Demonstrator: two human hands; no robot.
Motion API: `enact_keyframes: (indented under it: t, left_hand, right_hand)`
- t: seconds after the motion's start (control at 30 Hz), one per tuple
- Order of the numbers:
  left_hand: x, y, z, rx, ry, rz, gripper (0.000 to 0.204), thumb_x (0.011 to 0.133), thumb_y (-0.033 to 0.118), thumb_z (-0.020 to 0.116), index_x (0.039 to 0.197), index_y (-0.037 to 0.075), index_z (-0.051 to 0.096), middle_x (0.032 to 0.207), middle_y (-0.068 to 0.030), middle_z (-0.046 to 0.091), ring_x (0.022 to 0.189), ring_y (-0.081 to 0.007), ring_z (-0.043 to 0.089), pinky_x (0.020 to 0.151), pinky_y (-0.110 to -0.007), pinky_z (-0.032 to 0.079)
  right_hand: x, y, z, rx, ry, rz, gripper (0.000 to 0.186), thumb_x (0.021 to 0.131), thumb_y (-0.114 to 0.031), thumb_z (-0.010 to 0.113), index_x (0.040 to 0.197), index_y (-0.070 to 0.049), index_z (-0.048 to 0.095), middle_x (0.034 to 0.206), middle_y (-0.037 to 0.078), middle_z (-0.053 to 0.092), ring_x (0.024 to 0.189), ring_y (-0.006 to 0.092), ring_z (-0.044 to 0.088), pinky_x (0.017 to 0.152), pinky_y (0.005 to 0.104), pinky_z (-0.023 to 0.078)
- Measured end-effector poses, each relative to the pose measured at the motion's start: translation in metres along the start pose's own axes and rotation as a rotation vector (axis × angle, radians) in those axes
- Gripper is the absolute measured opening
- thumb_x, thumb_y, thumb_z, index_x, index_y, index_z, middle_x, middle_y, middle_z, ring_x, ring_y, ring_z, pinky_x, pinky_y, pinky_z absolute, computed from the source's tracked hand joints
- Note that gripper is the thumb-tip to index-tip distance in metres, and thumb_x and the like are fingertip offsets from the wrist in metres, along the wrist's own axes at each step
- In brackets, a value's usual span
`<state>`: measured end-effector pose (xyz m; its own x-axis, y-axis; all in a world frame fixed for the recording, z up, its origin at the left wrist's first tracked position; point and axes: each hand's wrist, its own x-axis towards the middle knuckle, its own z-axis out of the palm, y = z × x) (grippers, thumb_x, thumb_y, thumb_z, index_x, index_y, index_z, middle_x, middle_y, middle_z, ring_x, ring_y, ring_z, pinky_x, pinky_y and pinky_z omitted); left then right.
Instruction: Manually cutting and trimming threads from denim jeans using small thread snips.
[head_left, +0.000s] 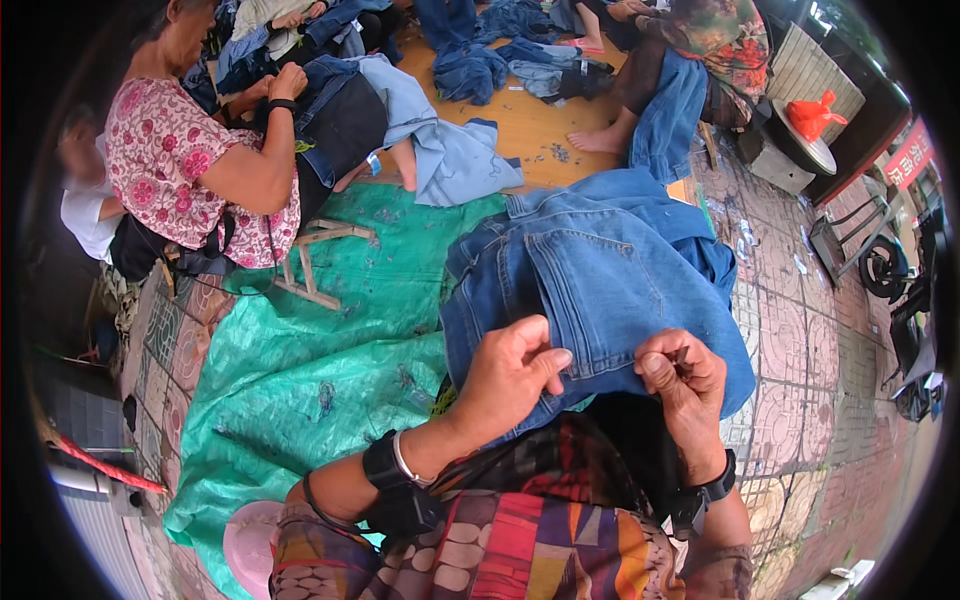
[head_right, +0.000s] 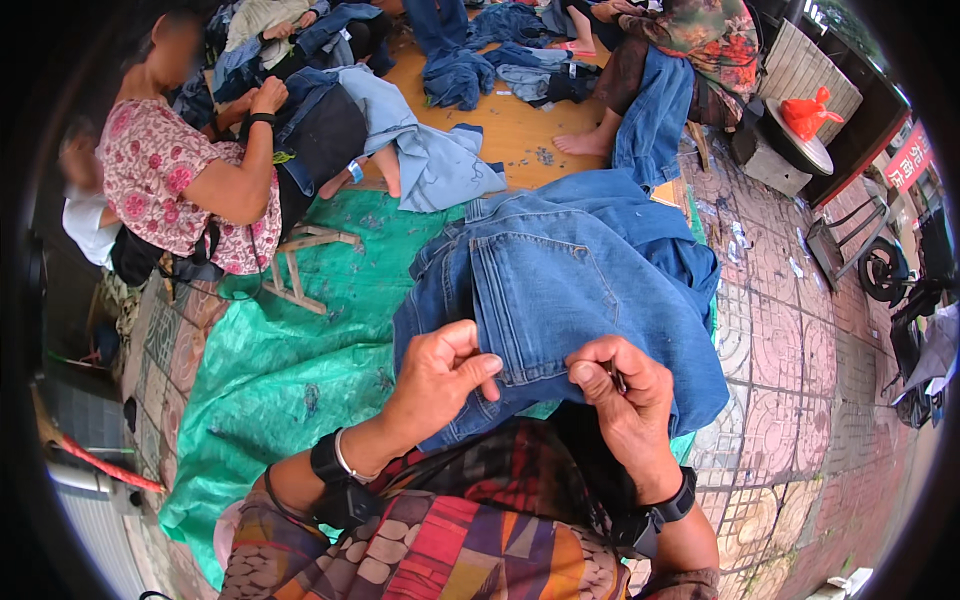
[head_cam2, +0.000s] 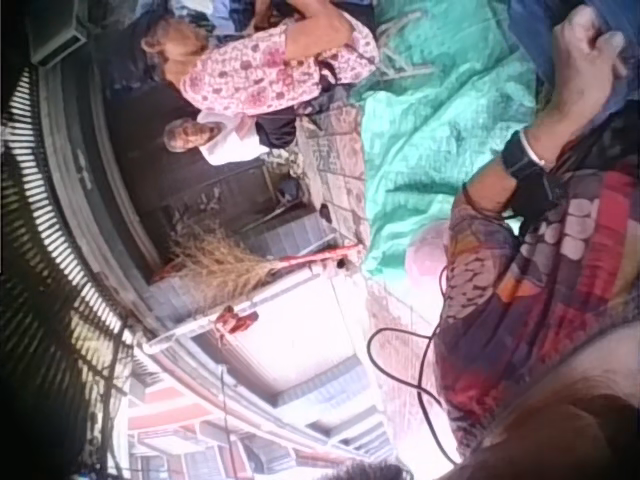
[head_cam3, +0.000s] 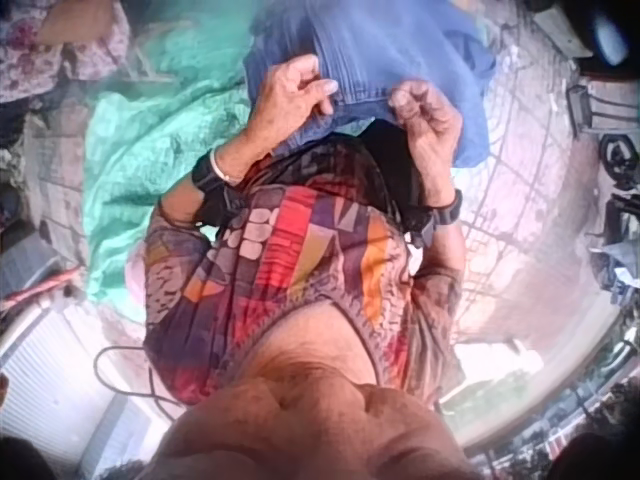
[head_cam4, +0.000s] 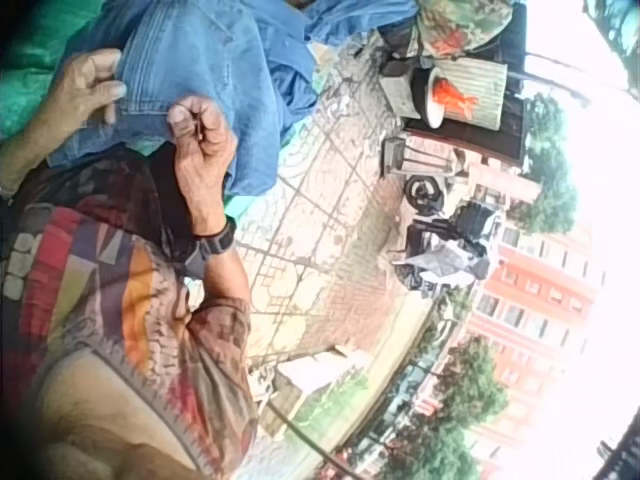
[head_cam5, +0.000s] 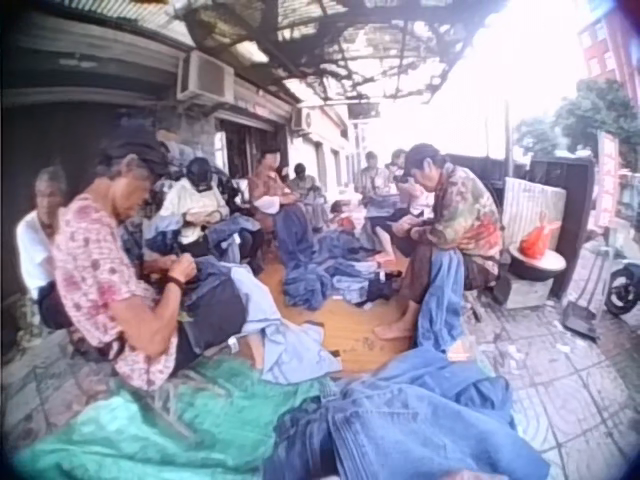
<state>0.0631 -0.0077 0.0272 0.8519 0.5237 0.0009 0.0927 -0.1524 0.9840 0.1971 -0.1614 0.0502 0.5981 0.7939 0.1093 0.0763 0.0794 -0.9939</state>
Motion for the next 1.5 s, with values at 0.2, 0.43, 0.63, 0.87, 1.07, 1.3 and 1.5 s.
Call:
enact_keyframes:
  t: [0.2, 0.43, 0.63, 0.87, 1.07, 1.3, 1.5]
  left_hand:
    - [0.000, 0.014, -0.008, -0.653, -0.026, -0.153, 0.010, 0.090, 0.007, 0.056, 0.085, -0.001, 0.057, 0.072, -0.0026, 0.058, 0.050, -0.0076, 0.052, 0.044, -0.021, 0.041]
    - [0.002, 0.017, -0.013, -0.719, -0.068, -0.246, 0.013, 0.090, 0.011, 0.058, 0.086, -0.001, 0.057, 0.074, -0.0033, 0.056, 0.046, -0.0077, 0.048, 0.039, -0.021, 0.037]
    - [0.008, 0.018, -0.019, -0.655, -0.089, -0.232, 0.013, 0.090, 0.011, 0.059, 0.085, -0.001, 0.057, 0.070, -0.0022, 0.054, 0.042, -0.0067, 0.044, 0.037, -0.022, 0.034]
    - [-0.001, 0.035, -0.009, 0.150, 0.232, 0.493, 0.058, 0.070, -0.009, 0.067, 0.123, 0.001, 0.046, 0.107, -0.0056, 0.057, 0.051, -0.0053, 0.042, 0.048, -0.021, 0.036]
    - [0.003, 0.027, 0.001, 0.188, 0.075, 0.324, 0.031, 0.076, -0.007, 0.065, 0.106, -0.002, 0.057, 0.088, -0.0073, 0.065, 0.074, -0.0064, 0.061, 0.060, -0.020, 0.047]
    - [0.025, 0.032, -0.015, -0.134, -0.180, 0.008, 0.019, 0.080, -0.009, 0.054, 0.096, -0.001, 0.053, 0.087, -0.0054, 0.062, 0.088, -0.0096, 0.061, 0.076, -0.024, 0.048]
    - [0.019, 0.029, -0.012, -0.025, -0.157, 0.151, 0.019, 0.080, -0.011, 0.048, 0.095, 0.000, 0.051, 0.086, -0.0059, 0.060, 0.089, -0.0129, 0.063, 0.075, -0.024, 0.047]
  right_hand:
    - [0.006, -0.013, 0.006, -0.347, -0.100, -0.383, 0.021, 0.071, 0.001, 0.074, 0.090, -0.003, 0.065, 0.083, 0.008, 0.064, 0.072, 0.0167, 0.059, 0.060, 0.0257, 0.044]
    - [0.011, -0.008, 0.025, -0.586, -0.101, -0.579, 0.040, 0.058, 0.008, 0.073, 0.095, -0.005, 0.068, 0.082, 0.006, 0.058, 0.066, 0.0196, 0.060, 0.055, 0.0299, 0.047]
    - [0.024, -0.015, 0.027, -0.746, -0.109, -0.806, 0.031, 0.057, 0.009, 0.066, 0.085, -0.003, 0.064, 0.076, 0.006, 0.055, 0.060, 0.0197, 0.059, 0.049, 0.0282, 0.043]
    - [0.033, -0.011, 0.025, -0.239, -0.039, -0.172, 0.011, 0.082, 0.003, 0.063, 0.076, -0.002, 0.056, 0.069, 0.003, 0.056, 0.054, 0.0081, 0.054, 0.049, 0.0228, 0.041]
    - [0.033, -0.014, 0.024, -0.184, -0.100, -0.119, 0.012, 0.080, 0.003, 0.066, 0.076, -0.003, 0.055, 0.067, 0.001, 0.055, 0.054, 0.0075, 0.051, 0.051, 0.0224, 0.040]
    - [0.049, -0.010, 0.014, -0.263, -0.206, -0.019, 0.014, 0.083, -0.007, 0.068, 0.075, -0.003, 0.058, 0.065, -0.005, 0.053, 0.057, 0.0048, 0.043, 0.051, 0.0225, 0.034]
    - [0.054, -0.004, 0.010, 0.118, -0.287, 0.288, 0.016, 0.085, -0.014, 0.067, 0.075, -0.004, 0.060, 0.065, -0.007, 0.050, 0.059, 0.0028, 0.039, 0.051, 0.0208, 0.029]
